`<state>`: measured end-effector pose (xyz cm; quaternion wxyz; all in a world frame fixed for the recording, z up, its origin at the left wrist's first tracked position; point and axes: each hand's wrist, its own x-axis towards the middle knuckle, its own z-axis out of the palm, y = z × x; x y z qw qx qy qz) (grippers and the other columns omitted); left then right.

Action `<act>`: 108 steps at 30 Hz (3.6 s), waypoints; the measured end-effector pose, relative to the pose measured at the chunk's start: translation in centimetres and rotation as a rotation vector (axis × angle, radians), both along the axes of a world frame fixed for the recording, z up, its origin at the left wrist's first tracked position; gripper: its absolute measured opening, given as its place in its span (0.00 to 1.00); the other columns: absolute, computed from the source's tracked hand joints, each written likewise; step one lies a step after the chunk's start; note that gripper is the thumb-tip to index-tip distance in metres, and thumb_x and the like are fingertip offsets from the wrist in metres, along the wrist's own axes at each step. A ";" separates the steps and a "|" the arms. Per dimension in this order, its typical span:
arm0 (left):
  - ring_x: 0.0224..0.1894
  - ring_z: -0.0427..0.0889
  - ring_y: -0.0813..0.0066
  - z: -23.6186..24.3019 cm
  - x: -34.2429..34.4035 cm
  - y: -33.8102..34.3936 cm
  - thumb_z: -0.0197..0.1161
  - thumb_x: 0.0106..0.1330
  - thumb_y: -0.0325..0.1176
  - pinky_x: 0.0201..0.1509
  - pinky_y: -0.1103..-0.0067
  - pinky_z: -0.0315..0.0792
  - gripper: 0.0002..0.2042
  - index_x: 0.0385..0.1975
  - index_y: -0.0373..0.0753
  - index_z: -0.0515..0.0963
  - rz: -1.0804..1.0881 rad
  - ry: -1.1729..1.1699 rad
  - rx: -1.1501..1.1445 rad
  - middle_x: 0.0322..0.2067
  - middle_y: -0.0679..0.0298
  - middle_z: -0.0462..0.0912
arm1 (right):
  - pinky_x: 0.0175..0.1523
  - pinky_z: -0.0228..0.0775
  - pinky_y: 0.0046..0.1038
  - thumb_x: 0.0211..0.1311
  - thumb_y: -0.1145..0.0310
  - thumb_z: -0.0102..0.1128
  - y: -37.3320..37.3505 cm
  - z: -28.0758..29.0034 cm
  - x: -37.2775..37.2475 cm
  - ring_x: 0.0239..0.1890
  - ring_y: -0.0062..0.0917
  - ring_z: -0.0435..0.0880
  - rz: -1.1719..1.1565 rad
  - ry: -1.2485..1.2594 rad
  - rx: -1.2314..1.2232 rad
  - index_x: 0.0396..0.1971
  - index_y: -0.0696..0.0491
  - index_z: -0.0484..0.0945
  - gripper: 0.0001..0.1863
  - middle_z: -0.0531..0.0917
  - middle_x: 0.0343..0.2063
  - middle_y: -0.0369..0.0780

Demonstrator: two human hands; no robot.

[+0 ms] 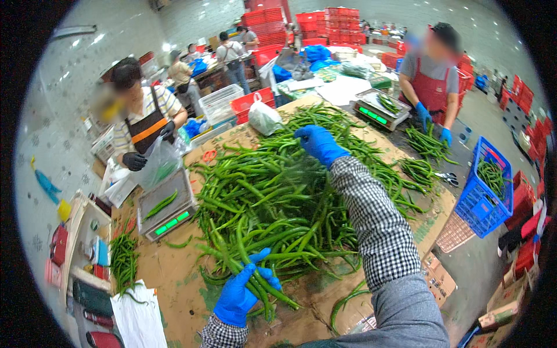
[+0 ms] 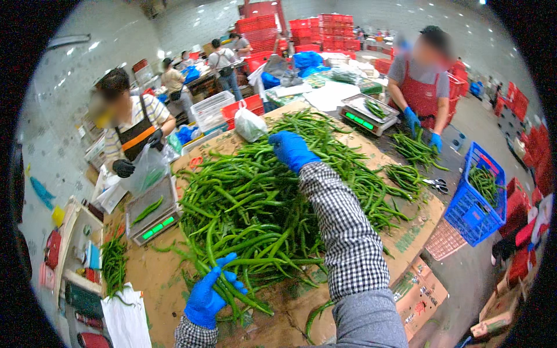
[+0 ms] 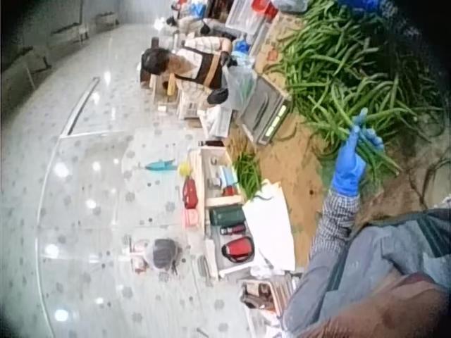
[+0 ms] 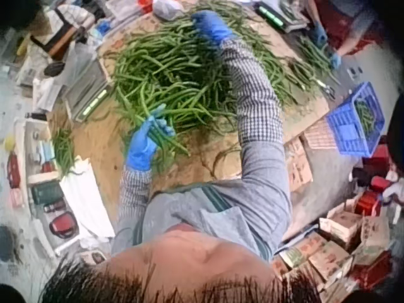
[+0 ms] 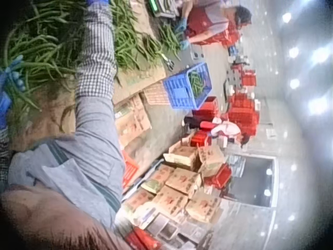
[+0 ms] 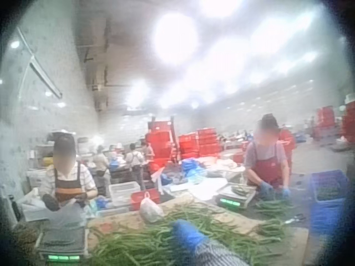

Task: The person sorts green peppers on a table, trims them with scissors, and places them into plastic bags. The person also empties a cardboard box of peppers onto the table and arranges filled bags in a red crate.

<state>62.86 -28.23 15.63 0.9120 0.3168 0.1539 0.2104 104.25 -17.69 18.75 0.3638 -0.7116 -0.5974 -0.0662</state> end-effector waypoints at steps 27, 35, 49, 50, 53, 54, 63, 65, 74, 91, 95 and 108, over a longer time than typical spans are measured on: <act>0.46 0.76 0.70 0.1 -2.6 -0.5 0.47 0.69 0.42 0.53 0.73 0.69 0.23 0.58 0.33 0.64 0.095 0.235 0.280 0.47 0.57 0.77 | 0.26 0.64 0.14 0.62 0.69 0.55 -16.2 5.8 -15.3 0.25 0.12 0.72 0.146 0.984 0.621 0.46 0.56 0.72 0.14 0.79 0.32 0.35; 0.34 0.74 0.78 0.3 -8.0 -2.1 0.54 0.66 0.39 0.40 0.81 0.70 0.22 0.56 0.32 0.67 0.156 0.107 0.155 0.32 0.63 0.77 | 0.20 0.60 0.15 0.64 0.60 0.52 -19.2 -2.2 -19.1 0.16 0.12 0.67 0.007 1.489 0.643 0.41 0.53 0.71 0.13 0.78 0.25 0.35; 0.40 0.74 0.77 -1.1 -11.7 -8.3 0.55 0.66 0.38 0.43 0.78 0.70 0.17 0.49 0.33 0.72 -0.169 0.682 0.940 0.48 0.62 0.75 | 0.39 0.66 0.25 0.58 0.53 0.58 -24.2 -4.4 -33.2 0.30 0.19 0.73 0.584 1.251 -0.445 0.38 0.55 0.80 0.20 0.79 0.28 0.36; 0.39 0.74 0.77 -1.4 -12.0 -8.6 0.55 0.66 0.37 0.42 0.79 0.70 0.17 0.50 0.33 0.72 -0.169 0.769 0.969 0.46 0.63 0.76 | 0.38 0.66 0.25 0.58 0.52 0.57 -24.6 -4.8 -33.9 0.30 0.19 0.73 0.622 1.238 -0.443 0.37 0.55 0.81 0.20 0.79 0.27 0.36; 0.33 0.73 0.76 -1.7 -15.9 -8.4 0.53 0.67 0.42 0.36 0.78 0.68 0.19 0.50 0.35 0.72 0.351 0.635 0.750 0.32 0.64 0.76 | 0.37 0.69 0.25 0.60 0.62 0.58 -26.4 -5.2 -35.0 0.30 0.19 0.76 0.390 1.160 0.125 0.35 0.57 0.79 0.13 0.80 0.28 0.37; 0.32 0.73 0.76 -1.7 -17.5 -7.9 0.52 0.67 0.43 0.36 0.78 0.68 0.19 0.50 0.35 0.72 0.507 0.583 0.693 0.32 0.64 0.76 | 0.37 0.70 0.25 0.60 0.65 0.58 -26.7 -5.3 -35.3 0.29 0.19 0.77 0.330 1.109 0.365 0.35 0.58 0.78 0.11 0.80 0.29 0.37; 0.55 0.69 0.59 -5.1 -12.7 -12.2 0.53 0.65 0.45 0.59 0.62 0.66 0.23 0.53 0.35 0.69 0.186 -0.126 -0.142 0.55 0.55 0.70 | 0.48 0.68 0.31 0.58 0.73 0.58 -28.8 -9.5 -42.9 0.42 0.32 0.76 0.729 0.881 0.325 0.46 0.55 0.75 0.15 0.78 0.41 0.43; 0.55 0.70 0.59 -7.3 -13.9 -10.5 0.55 0.64 0.42 0.59 0.63 0.66 0.20 0.51 0.34 0.70 0.290 -0.088 -0.116 0.57 0.55 0.68 | 0.49 0.67 0.33 0.56 0.69 0.61 -28.4 -10.2 -42.5 0.43 0.35 0.75 0.809 0.817 0.209 0.50 0.48 0.74 0.19 0.76 0.44 0.43; 0.32 0.75 0.71 -7.6 -17.7 -6.5 0.57 0.62 0.34 0.44 0.70 0.72 0.12 0.43 0.37 0.74 0.521 0.070 0.016 0.34 0.64 0.78 | 0.43 0.66 0.38 0.43 0.69 0.60 -18.2 -8.3 -27.9 0.39 0.36 0.75 -0.002 -0.288 0.174 0.40 0.47 0.77 0.19 0.77 0.36 0.40; 0.29 0.74 0.74 -10.7 -17.4 -6.8 0.58 0.62 0.33 0.34 0.72 0.72 0.11 0.43 0.38 0.72 0.551 0.184 -0.022 0.28 0.67 0.74 | 0.37 0.71 0.35 0.53 0.66 0.61 -22.8 -14.2 -31.7 0.34 0.38 0.77 0.209 0.204 -0.075 0.39 0.52 0.77 0.13 0.78 0.31 0.43; 0.27 0.73 0.75 -9.8 -18.2 -7.2 0.58 0.62 0.33 0.33 0.74 0.70 0.11 0.42 0.38 0.72 0.555 0.161 -0.071 0.27 0.67 0.74 | 0.42 0.72 0.25 0.56 0.71 0.60 -23.4 -15.3 -27.4 0.35 0.28 0.80 -0.014 0.563 0.239 0.40 0.54 0.77 0.11 0.80 0.35 0.42; 0.22 0.64 0.82 -8.5 -15.4 -8.0 0.51 0.66 0.34 0.28 0.81 0.63 0.25 0.61 0.34 0.57 0.339 0.114 0.018 0.20 0.72 0.63 | 0.42 0.71 0.37 0.52 0.65 0.57 -26.6 -16.4 -29.9 0.41 0.39 0.78 0.019 0.265 -0.272 0.35 0.50 0.79 0.11 0.79 0.38 0.46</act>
